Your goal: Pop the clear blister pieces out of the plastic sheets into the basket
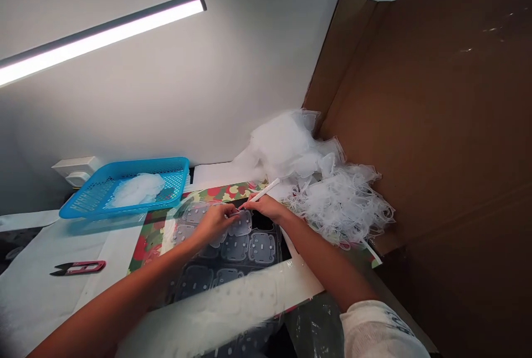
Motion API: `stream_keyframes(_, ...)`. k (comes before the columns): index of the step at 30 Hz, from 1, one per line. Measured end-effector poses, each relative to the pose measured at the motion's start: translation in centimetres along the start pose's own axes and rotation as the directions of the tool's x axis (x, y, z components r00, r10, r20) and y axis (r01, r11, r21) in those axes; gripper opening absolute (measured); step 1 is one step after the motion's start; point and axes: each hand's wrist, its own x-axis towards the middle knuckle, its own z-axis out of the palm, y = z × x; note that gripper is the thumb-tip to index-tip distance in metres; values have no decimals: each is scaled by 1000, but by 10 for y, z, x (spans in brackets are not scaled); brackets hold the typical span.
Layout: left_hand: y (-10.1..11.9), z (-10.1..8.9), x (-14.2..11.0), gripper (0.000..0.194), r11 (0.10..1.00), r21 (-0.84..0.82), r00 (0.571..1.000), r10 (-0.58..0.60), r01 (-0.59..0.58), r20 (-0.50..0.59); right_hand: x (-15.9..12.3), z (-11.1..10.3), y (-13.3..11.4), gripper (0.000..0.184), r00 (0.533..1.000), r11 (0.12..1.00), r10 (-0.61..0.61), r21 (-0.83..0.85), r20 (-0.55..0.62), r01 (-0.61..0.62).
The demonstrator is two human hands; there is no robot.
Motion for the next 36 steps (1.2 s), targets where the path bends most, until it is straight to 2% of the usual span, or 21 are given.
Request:
stream_keyframes(3, 5, 0, -4, 15, 998, 57, 999, 12, -11, -30, 6, 2, 3, 36, 1000, 999, 19, -39, 4, -19)
stream_keyframes(8, 10, -4, -27, 24, 994, 93, 994, 68, -60, -87, 18, -7, 18, 27, 968, 962, -19, -268, -250, -50)
stream_keyframes(11, 1, -15, -46, 28, 995, 40, 981, 98, -93, -168, 21, -17, 22, 25, 967, 965, -3, -255, -255, -64)
stream_keyframes(15, -21, -41, -65, 27, 993, -119, 980, -16, -8, -199, 18, -25, 14, 22, 970, 977, 6, -204, -241, -57)
stream_keyframes(16, -25, -47, -68, 29, 992, -122, 978, -62, 38, -197, 16, -23, 10, 23, 964, 981, -11, -189, -267, -41)
stream_keyframes(18, -29, -56, -71, 33, 991, -23, 971, -131, 129, -199, 10, -12, 2, 23, 951, 985, -74, -171, -301, 22)
stream_keyframes(20, -28, -57, -74, 33, 974, 173, 975, -109, 143, -194, 3, 9, -5, 21, 962, 980, -145, -170, -230, 107)
stream_keyframes(23, -27, -47, -79, 31, 897, 441, 994, 37, 11, -100, -7, 45, -9, 17, 977, 956, -211, -210, -13, 204)
stream_keyframes(25, -30, -38, -82, 39, 843, 535, 996, 87, -59, -27, -10, 62, -8, 17, 966, 932, -255, -256, 47, 258)
stream_keyframes(29, -39, -30, -86, 43, 817, 571, 997, 64, -76, 42, -10, 74, -4, 19, 950, 898, -306, -314, 57, 308)
stream_keyframes(36, -34, -36, -88, 46, 822, 558, 991, 54, -112, 121, -7, 72, -1, 15, 946, 875, -316, -362, 75, 321)
